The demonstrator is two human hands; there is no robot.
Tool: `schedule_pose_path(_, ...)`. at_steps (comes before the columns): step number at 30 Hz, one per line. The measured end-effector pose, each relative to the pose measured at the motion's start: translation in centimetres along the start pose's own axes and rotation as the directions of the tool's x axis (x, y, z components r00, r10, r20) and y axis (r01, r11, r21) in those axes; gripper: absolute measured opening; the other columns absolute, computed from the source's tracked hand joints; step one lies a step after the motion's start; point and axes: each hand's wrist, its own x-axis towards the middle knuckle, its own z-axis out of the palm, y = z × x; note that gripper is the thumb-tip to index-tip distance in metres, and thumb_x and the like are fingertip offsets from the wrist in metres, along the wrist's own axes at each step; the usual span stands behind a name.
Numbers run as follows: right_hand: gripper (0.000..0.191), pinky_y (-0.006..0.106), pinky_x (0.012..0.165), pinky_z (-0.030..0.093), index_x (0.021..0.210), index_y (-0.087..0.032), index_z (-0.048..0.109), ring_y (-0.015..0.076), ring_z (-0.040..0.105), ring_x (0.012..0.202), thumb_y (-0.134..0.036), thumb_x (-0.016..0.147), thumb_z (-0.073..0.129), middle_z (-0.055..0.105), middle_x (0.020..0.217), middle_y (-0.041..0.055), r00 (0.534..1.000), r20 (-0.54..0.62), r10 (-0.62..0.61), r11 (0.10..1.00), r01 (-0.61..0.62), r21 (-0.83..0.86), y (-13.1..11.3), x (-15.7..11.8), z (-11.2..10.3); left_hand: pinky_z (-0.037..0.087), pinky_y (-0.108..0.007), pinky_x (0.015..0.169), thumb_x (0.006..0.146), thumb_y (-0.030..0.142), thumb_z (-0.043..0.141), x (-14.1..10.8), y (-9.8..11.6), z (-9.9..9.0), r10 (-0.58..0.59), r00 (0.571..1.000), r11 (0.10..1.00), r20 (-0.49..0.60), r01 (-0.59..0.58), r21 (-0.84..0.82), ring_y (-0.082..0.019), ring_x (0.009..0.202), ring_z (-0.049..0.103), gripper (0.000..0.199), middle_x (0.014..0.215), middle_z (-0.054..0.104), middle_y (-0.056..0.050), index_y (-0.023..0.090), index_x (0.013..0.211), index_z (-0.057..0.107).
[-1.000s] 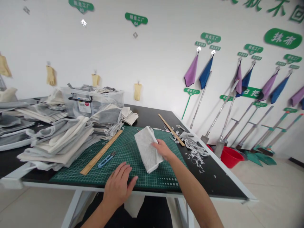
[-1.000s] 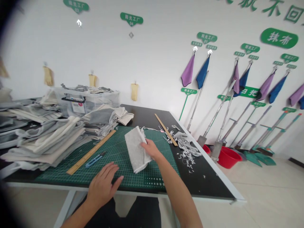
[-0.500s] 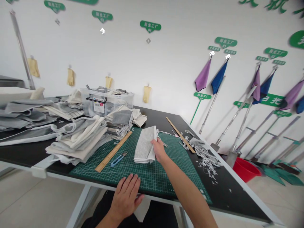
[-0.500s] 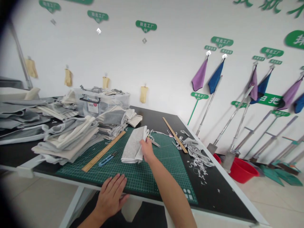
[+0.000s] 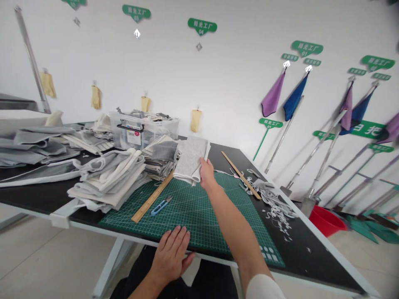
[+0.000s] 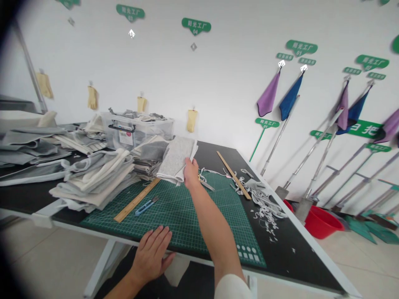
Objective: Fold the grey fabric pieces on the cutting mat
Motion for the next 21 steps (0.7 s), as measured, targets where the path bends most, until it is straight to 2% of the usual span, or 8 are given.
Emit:
schedule_pose_path(6,0.02,0.03,0.065,0.055,0.088,-0.019,0.053,0.0188,0.066,0.07,-0.019,0.068,0.053,0.064,0.07,0.0011,0.986,-0.083,0.142,0.989,-0.145,-0.033,3.1,0.8,-2.7,0.028,-0.04,0.111,0.081,0.043,0.062,0.1,0.2,-0.4,-0.016,1.0,1.0,0.014,0.016,-0.009,-0.025,0.118,0.057,0.05,0.122,0.067,-0.008,0.021,0.125,0.059)
schedule_pose_path(12,0.027,0.029,0.061,0.055,0.088,-0.02,0.051,0.0184,0.064,0.066,-0.015,0.061,0.053,0.06,0.064,-0.0024,0.986,-0.1,0.132,0.991,-0.131,0.019,3.1,2.1,-3.4,0.028,-0.039,0.112,0.082,0.043,0.06,-0.1,-0.1,-0.3,-0.002,1.0,1.0,0.005,0.002,-0.017,-0.024,0.118,0.057,0.049,0.122,0.067,-0.006,0.02,0.124,0.06)
schedule_pose_path(16,0.033,0.027,0.064,0.054,0.094,-0.022,0.051,0.0145,0.063,0.067,-0.014,0.062,0.054,0.062,0.072,-0.0046,0.999,-0.032,0.039,0.994,-0.035,0.106,2.2,3.3,-1.6,0.028,-0.038,0.112,0.081,0.044,0.06,-0.1,-0.2,-0.2,0.002,1.0,1.0,0.022,-0.002,-0.004,-0.024,0.118,0.057,0.048,0.121,0.067,-0.006,0.02,0.124,0.06)
schedule_pose_path(21,0.031,0.027,0.068,0.055,0.096,-0.021,0.053,0.0134,0.063,0.071,-0.014,0.066,0.057,0.065,0.077,-0.0042,0.996,0.068,-0.063,0.974,0.047,0.223,0.2,6.1,3.3,0.026,-0.038,0.114,0.08,0.044,0.062,0.2,-0.4,-0.7,0.024,0.998,0.999,0.059,-0.026,0.019,-0.023,0.119,0.056,0.048,0.122,0.067,-0.007,0.02,0.122,0.062)
